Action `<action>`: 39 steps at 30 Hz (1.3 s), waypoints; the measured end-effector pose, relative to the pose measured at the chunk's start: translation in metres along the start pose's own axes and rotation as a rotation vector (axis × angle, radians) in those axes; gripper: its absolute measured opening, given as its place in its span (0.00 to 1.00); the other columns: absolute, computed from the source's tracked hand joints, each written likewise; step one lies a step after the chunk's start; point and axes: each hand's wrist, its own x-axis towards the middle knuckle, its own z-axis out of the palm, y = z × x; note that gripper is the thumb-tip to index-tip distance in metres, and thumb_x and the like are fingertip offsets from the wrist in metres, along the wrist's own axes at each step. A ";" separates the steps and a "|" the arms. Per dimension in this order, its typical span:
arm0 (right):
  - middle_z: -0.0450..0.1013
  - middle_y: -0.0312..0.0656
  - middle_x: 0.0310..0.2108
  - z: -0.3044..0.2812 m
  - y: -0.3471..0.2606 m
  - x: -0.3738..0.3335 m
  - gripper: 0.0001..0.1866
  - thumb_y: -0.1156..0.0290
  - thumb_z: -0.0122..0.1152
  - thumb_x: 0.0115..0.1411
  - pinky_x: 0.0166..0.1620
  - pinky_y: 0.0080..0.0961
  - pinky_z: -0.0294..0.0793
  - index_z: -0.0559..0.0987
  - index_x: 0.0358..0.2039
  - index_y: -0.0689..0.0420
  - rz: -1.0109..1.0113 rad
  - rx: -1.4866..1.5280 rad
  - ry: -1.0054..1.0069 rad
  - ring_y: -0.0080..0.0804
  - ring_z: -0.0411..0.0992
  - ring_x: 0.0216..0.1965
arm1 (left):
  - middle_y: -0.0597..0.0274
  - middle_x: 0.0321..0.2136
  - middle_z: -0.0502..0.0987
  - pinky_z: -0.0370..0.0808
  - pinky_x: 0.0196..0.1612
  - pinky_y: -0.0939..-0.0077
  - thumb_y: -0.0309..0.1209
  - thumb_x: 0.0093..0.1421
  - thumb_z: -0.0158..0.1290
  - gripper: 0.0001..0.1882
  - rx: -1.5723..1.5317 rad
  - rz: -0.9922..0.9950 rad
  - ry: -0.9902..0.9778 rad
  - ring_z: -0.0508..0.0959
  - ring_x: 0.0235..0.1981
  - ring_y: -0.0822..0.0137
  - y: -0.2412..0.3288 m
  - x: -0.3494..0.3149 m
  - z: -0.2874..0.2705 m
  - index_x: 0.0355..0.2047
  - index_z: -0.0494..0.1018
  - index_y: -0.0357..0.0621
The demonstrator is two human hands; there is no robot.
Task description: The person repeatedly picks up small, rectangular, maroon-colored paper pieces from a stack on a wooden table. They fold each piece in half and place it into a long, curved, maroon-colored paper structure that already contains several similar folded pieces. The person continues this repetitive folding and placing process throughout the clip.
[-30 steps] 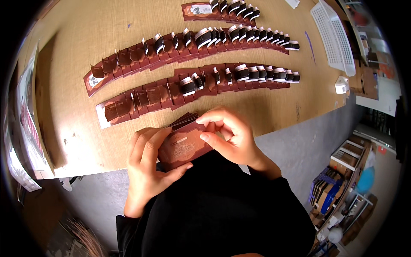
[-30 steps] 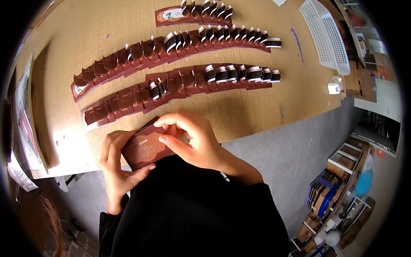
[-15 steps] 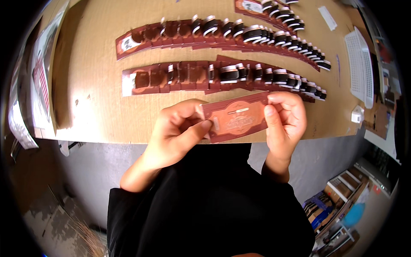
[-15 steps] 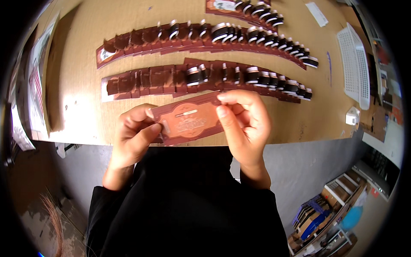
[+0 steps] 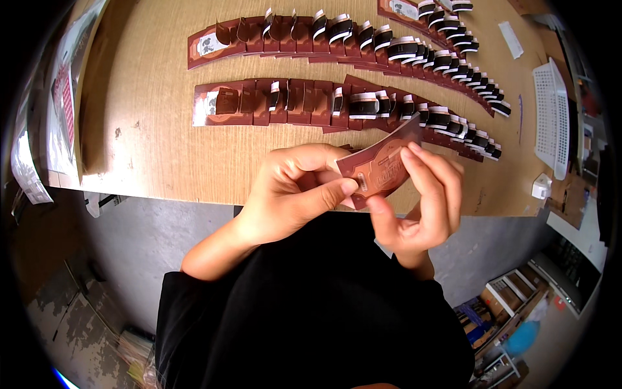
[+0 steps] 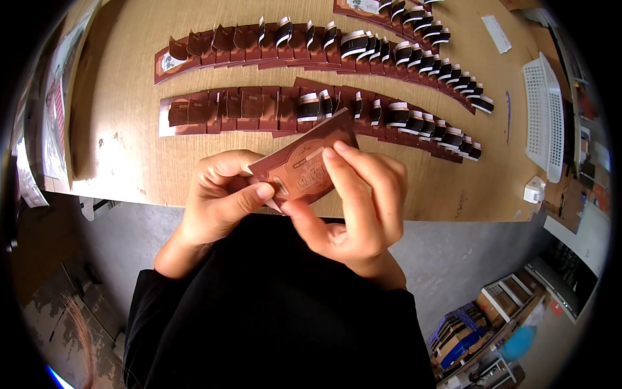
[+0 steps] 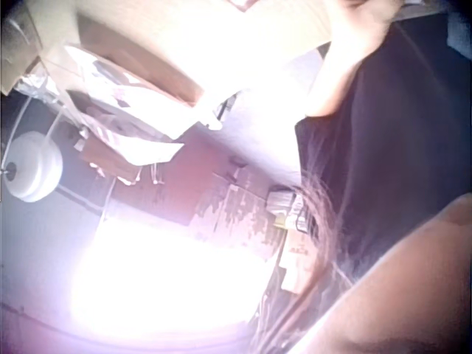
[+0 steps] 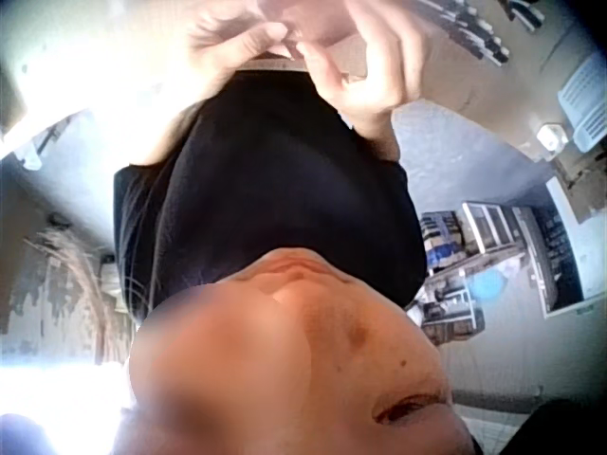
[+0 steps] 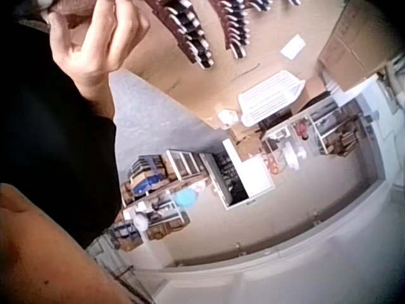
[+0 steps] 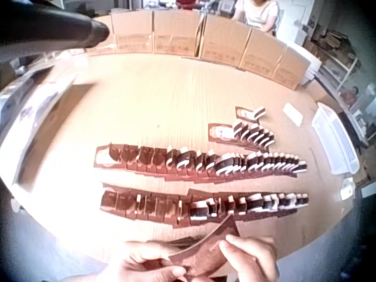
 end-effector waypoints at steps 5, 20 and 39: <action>0.71 0.46 0.37 -0.009 -0.011 -0.005 0.21 0.68 0.67 0.42 0.35 0.26 0.69 0.75 0.36 0.67 0.244 -0.014 -0.218 0.37 0.68 0.34 | 0.52 0.31 0.76 0.75 0.36 0.77 0.21 0.53 0.53 0.07 -0.046 -0.016 0.038 0.76 0.31 0.68 -0.002 -0.001 0.003 0.33 0.73 0.29; 0.72 0.45 0.30 0.006 0.011 -0.015 0.05 0.78 0.59 0.49 0.29 0.26 0.67 0.75 0.28 0.64 -0.233 -0.150 0.067 0.34 0.68 0.26 | 0.55 0.32 0.75 0.72 0.36 0.81 0.19 0.55 0.49 0.07 0.545 0.252 0.032 0.75 0.32 0.71 -0.009 0.001 0.016 0.35 0.71 0.29; 0.70 0.42 0.29 -0.020 0.024 -0.022 0.04 0.78 0.48 0.58 0.35 0.16 0.68 0.66 0.33 0.64 0.918 0.491 0.051 0.21 0.68 0.29 | 0.61 0.16 0.68 0.65 0.21 0.82 0.23 0.50 0.51 0.04 0.605 0.238 0.295 0.67 0.17 0.74 -0.011 0.008 0.011 0.24 0.68 0.35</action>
